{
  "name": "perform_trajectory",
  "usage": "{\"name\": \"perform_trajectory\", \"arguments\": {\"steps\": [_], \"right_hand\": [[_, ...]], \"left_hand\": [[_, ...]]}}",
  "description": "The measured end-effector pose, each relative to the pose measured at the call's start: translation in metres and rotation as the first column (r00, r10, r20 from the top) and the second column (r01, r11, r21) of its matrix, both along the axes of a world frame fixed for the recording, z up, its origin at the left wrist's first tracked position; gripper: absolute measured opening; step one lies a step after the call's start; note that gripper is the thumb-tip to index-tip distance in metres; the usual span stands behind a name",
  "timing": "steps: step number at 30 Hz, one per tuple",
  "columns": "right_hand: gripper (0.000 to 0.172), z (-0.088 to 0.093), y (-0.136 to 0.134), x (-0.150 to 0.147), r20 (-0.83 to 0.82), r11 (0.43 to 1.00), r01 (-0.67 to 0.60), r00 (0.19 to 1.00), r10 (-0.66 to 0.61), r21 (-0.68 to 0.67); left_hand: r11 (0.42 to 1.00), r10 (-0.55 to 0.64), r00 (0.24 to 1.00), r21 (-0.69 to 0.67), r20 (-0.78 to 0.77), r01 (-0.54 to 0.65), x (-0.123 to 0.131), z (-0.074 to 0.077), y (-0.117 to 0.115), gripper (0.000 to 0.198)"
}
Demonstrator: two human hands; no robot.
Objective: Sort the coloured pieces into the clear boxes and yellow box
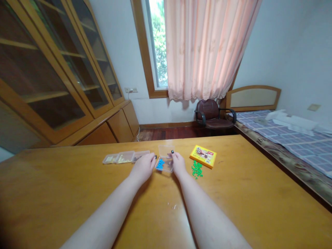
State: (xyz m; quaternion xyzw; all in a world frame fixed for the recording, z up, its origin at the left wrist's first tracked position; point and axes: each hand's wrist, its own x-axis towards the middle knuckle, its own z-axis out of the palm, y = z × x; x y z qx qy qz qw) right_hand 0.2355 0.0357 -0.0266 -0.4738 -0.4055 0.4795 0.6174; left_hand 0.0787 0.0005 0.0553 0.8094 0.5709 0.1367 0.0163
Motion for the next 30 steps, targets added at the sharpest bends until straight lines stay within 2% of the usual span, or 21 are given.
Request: {"name": "perform_trajectory", "arguments": {"steps": [3,5,7,10,12,14,16,19,21,23,25,27,30], "right_hand": [[0.037,0.002,0.000,-0.001,-0.044,1.000,-0.004,0.999,0.004,-0.006],[0.036,0.003,0.001,0.000,-0.070,1.000,0.003,0.998,-0.005,-0.021],[0.035,0.004,0.000,0.000,-0.087,0.999,-0.006,0.996,0.002,-0.038],[0.039,0.010,-0.004,-0.002,-0.098,0.994,-0.079,0.993,0.072,-0.072],[0.045,0.015,-0.009,-0.004,-0.087,0.987,-0.140,0.987,0.134,-0.074],[0.050,0.018,-0.013,-0.005,-0.066,0.982,-0.180,0.982,0.176,-0.055],[0.054,0.018,-0.015,-0.006,-0.064,0.974,-0.227,0.972,0.225,-0.025],[0.063,0.015,-0.014,-0.004,-0.119,0.950,-0.312,0.943,0.312,0.023],[0.068,0.014,-0.013,-0.002,-0.175,0.933,-0.358,0.918,0.356,0.018],[0.063,0.014,-0.013,-0.001,-0.215,0.913,-0.408,0.893,0.396,-0.014],[0.049,0.014,-0.013,-0.001,-0.213,0.892,-0.451,0.875,0.434,-0.035],[0.042,0.013,-0.014,-0.001,-0.158,0.891,-0.452,0.883,0.442,-0.032],[0.044,0.008,-0.012,-0.002,-0.027,0.932,-0.362,0.932,0.361,-0.027]], "left_hand": [[0.998,-0.062,0.985,0.037,0.158,0.057,-0.001,-0.010,0.007,0.018],[0.992,-0.067,0.944,0.124,0.322,0.028,-0.006,-0.028,0.006,0.015],[0.989,-0.090,0.872,0.149,0.481,0.020,-0.013,-0.048,0.005,0.021],[0.995,-0.073,0.693,0.008,0.717,0.097,-0.019,-0.071,0.007,0.057],[0.962,-0.021,0.546,-0.132,0.838,0.238,-0.018,-0.079,0.010,0.076],[0.903,0.031,0.427,-0.209,0.904,0.376,-0.015,-0.082,0.013,0.084],[0.875,0.068,0.353,-0.226,0.933,0.428,-0.012,-0.082,0.015,0.089],[0.895,0.092,0.317,-0.218,0.944,0.390,-0.013,-0.081,0.016,0.098],[0.913,0.089,0.331,-0.209,0.940,0.349,-0.016,-0.079,0.017,0.102],[0.932,0.078,0.370,-0.200,0.926,0.302,-0.019,-0.077,0.017,0.104],[0.940,0.077,0.400,-0.199,0.913,0.275,-0.023,-0.073,0.016,0.106],[0.920,0.089,0.388,-0.224,0.918,0.320,-0.026,-0.069,0.015,0.109],[0.827,0.129,0.312,-0.276,0.941,0.489,-0.028,-0.064,0.012,0.114]]}}
